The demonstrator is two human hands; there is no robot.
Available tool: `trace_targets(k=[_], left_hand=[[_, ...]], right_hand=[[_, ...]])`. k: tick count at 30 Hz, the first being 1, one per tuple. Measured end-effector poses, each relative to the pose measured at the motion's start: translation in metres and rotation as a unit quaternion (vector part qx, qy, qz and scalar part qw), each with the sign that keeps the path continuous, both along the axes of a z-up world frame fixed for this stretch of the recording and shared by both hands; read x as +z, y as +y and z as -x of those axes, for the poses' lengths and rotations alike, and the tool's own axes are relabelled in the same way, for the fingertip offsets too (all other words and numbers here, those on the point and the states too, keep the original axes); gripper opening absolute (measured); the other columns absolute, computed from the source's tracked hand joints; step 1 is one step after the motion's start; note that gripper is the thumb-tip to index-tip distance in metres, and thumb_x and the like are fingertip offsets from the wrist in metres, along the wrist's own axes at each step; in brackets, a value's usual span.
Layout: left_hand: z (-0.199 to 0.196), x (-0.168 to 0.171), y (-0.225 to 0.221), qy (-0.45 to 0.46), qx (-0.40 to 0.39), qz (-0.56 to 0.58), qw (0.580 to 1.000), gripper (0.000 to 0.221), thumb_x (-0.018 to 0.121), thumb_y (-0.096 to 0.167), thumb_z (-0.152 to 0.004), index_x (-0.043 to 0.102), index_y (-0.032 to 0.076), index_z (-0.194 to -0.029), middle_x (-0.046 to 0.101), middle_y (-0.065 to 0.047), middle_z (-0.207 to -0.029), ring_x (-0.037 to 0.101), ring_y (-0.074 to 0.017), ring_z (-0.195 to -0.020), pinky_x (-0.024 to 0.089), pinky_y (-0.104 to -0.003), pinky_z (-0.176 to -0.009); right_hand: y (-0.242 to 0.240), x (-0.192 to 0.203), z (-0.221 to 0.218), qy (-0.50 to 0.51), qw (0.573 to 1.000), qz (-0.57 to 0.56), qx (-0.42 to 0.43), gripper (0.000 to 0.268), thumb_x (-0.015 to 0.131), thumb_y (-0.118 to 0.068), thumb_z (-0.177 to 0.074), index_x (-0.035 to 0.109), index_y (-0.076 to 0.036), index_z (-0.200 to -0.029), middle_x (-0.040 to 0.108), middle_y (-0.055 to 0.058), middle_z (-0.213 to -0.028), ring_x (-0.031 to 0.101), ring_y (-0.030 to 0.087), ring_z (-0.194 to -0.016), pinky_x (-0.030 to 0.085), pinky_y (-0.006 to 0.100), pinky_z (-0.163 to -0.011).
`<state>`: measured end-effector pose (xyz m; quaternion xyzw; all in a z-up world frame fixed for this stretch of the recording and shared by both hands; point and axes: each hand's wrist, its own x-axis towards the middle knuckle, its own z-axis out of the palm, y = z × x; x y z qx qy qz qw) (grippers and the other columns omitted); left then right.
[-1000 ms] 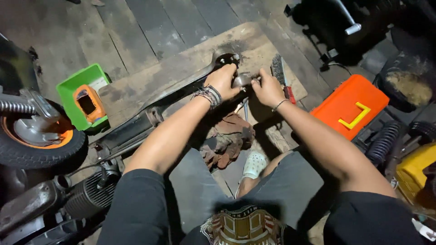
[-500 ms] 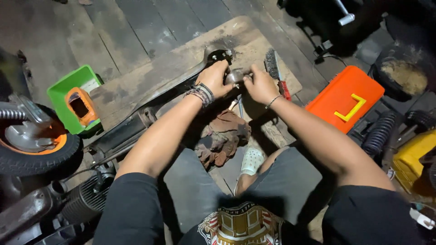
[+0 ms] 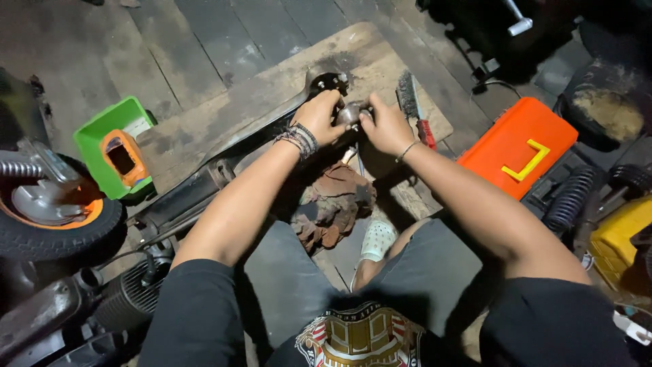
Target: The person is cleaning a motorcycle swingarm with a rag and then attempting to install a metal bushing into the pivot point.
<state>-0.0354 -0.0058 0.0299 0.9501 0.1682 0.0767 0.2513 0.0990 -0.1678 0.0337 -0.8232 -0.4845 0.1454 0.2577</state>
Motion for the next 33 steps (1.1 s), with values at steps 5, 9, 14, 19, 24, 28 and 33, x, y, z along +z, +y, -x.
trace_targets(k=[5,9,14,19,24,28,33], left_hand=[[0.001,-0.003,0.003,0.005,-0.008,0.0,1.0,0.04,0.076,0.036,-0.083,0.054,0.019,-0.111,0.059,-0.007,-0.102,0.067,-0.0385,-0.103,0.054,-0.052,-0.088],[-0.001,0.006,-0.001,0.007,-0.006,-0.005,1.0,0.037,0.075,0.034,-0.084,0.053,0.019,-0.109,0.059,-0.008,-0.101,0.067,-0.0383,-0.102,0.055,-0.052,-0.087],[0.003,0.007,0.0,0.012,-0.011,-0.01,1.0,0.036,0.075,0.034,-0.084,0.054,0.018,-0.109,0.058,-0.008,-0.102,0.067,-0.039,-0.102,0.054,-0.053,-0.088],[0.001,0.005,0.002,0.014,-0.013,-0.011,1.0,0.038,0.075,0.035,-0.084,0.054,0.018,-0.111,0.059,-0.008,-0.101,0.068,-0.0384,-0.102,0.055,-0.052,-0.088],[-0.003,-0.001,0.004,0.005,-0.014,-0.018,1.0,0.039,0.077,0.034,-0.083,0.053,0.018,-0.11,0.059,-0.008,-0.101,0.068,-0.0389,-0.101,0.055,-0.053,-0.087],[-0.001,0.005,-0.001,0.018,-0.008,-0.012,1.0,0.039,0.076,0.034,-0.083,0.053,0.019,-0.111,0.059,-0.008,-0.102,0.068,-0.0398,-0.102,0.055,-0.054,-0.089],[0.002,0.004,0.001,0.016,-0.01,-0.006,1.0,0.037,0.076,0.034,-0.084,0.053,0.018,-0.11,0.059,-0.008,-0.102,0.068,-0.0393,-0.102,0.055,-0.053,-0.088]], right_hand=[[-0.008,0.016,0.007,0.033,0.999,-0.018,0.021,0.02,0.059,-0.026,-0.099,0.056,-0.012,-0.113,0.07,0.031,-0.099,0.065,0.054,-0.102,0.051,0.063,-0.085],[-0.006,0.007,0.002,0.039,0.999,-0.032,0.007,0.02,0.06,-0.025,-0.098,0.055,-0.008,-0.108,0.07,0.032,-0.098,0.065,0.054,-0.103,0.051,0.063,-0.084],[-0.008,-0.004,-0.011,0.0,1.0,-0.022,0.017,0.021,0.06,-0.024,-0.097,0.057,-0.007,-0.109,0.07,0.032,-0.094,0.067,0.053,-0.099,0.051,0.064,-0.084],[-0.007,-0.024,-0.021,0.03,0.999,-0.009,0.006,0.029,0.064,-0.03,-0.097,0.059,-0.004,-0.109,0.07,0.033,-0.096,0.066,0.053,-0.102,0.05,0.062,-0.087],[-0.006,-0.016,-0.017,0.065,0.997,-0.038,0.011,0.027,0.064,-0.028,-0.096,0.057,-0.004,-0.107,0.067,0.035,-0.1,0.062,0.056,-0.106,0.048,0.064,-0.084],[-0.007,-0.023,-0.025,0.046,0.999,-0.012,-0.006,0.024,0.064,-0.027,-0.097,0.058,-0.007,-0.107,0.07,0.03,-0.098,0.065,0.053,-0.103,0.05,0.062,-0.084],[-0.004,-0.015,-0.025,0.077,0.997,-0.01,0.008,0.021,0.065,-0.029,-0.096,0.061,-0.013,-0.109,0.073,0.023,-0.1,0.066,0.047,-0.104,0.052,0.057,-0.083]])
